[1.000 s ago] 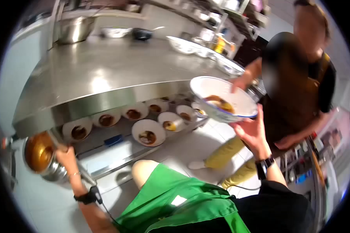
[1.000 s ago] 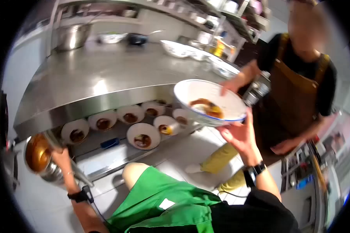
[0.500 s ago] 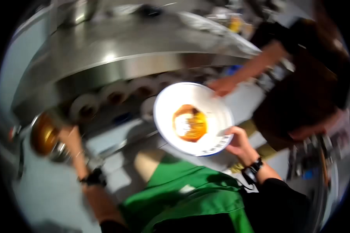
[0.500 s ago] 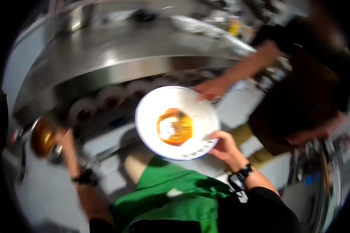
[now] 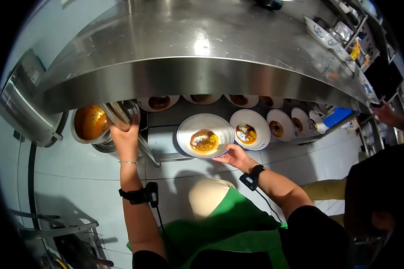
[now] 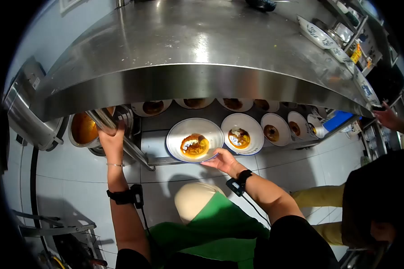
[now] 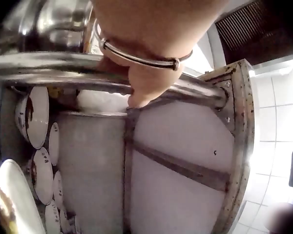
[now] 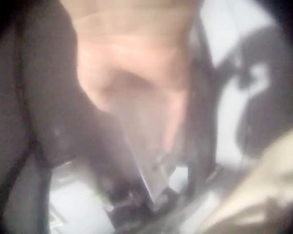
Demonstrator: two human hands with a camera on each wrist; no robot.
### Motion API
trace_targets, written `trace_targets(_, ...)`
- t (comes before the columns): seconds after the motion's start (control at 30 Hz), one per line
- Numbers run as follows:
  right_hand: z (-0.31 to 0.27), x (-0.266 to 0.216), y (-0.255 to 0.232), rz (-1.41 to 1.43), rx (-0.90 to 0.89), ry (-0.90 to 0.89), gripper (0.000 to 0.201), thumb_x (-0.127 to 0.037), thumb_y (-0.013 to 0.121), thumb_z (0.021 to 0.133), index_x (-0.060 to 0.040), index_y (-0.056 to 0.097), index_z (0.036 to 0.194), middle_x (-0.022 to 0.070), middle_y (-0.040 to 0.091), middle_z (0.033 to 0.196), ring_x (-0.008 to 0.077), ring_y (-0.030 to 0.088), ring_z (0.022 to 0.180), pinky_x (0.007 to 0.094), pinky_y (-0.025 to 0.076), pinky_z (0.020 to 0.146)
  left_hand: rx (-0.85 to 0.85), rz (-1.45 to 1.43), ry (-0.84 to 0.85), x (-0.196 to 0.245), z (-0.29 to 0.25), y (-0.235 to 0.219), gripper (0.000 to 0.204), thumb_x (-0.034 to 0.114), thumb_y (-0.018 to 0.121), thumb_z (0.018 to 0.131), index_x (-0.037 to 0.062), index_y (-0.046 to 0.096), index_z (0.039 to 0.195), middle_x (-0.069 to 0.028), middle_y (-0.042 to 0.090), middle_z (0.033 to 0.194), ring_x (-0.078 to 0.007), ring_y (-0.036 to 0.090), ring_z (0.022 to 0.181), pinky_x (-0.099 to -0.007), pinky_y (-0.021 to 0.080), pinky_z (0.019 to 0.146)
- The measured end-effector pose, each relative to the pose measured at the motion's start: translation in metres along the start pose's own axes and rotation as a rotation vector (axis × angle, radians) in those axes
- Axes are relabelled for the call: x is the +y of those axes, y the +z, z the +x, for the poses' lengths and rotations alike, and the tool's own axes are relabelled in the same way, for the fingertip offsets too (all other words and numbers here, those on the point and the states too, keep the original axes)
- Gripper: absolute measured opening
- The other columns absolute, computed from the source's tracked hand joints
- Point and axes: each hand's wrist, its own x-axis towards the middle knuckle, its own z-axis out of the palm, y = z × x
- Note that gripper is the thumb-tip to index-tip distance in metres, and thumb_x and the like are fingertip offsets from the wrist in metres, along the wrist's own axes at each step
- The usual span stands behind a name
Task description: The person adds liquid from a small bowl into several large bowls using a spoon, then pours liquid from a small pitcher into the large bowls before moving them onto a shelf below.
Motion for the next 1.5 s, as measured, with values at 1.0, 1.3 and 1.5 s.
trace_targets(1.0,-0.278,-0.041,0.116,-0.676,-0.260,-0.226,0.065,-0.036,0.072,0.085,-0.0012,0.048,0.134,0.0205,0.058,0.125,0.0294,0.061,0.111,0.0357,0.056,0.083,0.034,0.091,0.053,-0.032,0.000,0.005,0.073,0.015,0.073,0.083,-0.0071,0.034,0.140,-0.0255,0.049,0.135,-0.0347,0.049,0.124,-0.0375,0.034,0.107)
trace_targets(1.3,-0.461,-0.004,0.153,-0.696,-0.439,-0.120,0.135,-0.069,0.077,0.062,0.0012,0.005,0.152,0.0403,0.035,0.140,0.0460,0.049,0.125,0.0442,0.057,0.084,0.018,0.030,-0.006,-0.020,0.001,0.005,0.070,0.014,0.072,0.082,-0.0049,0.036,0.139,-0.0280,0.054,0.129,-0.0366,0.054,0.119,-0.0382,0.040,0.102)
trace_targets(1.5,-0.531,-0.007,0.146,0.005,0.273,-0.775,0.086,-0.057,0.050,0.094,0.0183,0.037,0.133,0.0408,0.053,0.120,0.0412,0.067,0.098,0.0325,0.062,0.063,-0.113,0.095,-0.172,-0.038,0.003,0.003,0.076,0.015,0.074,0.075,0.0032,0.038,0.141,-0.0276,0.061,0.119,-0.0413,0.062,0.107,-0.0420,0.050,0.090)
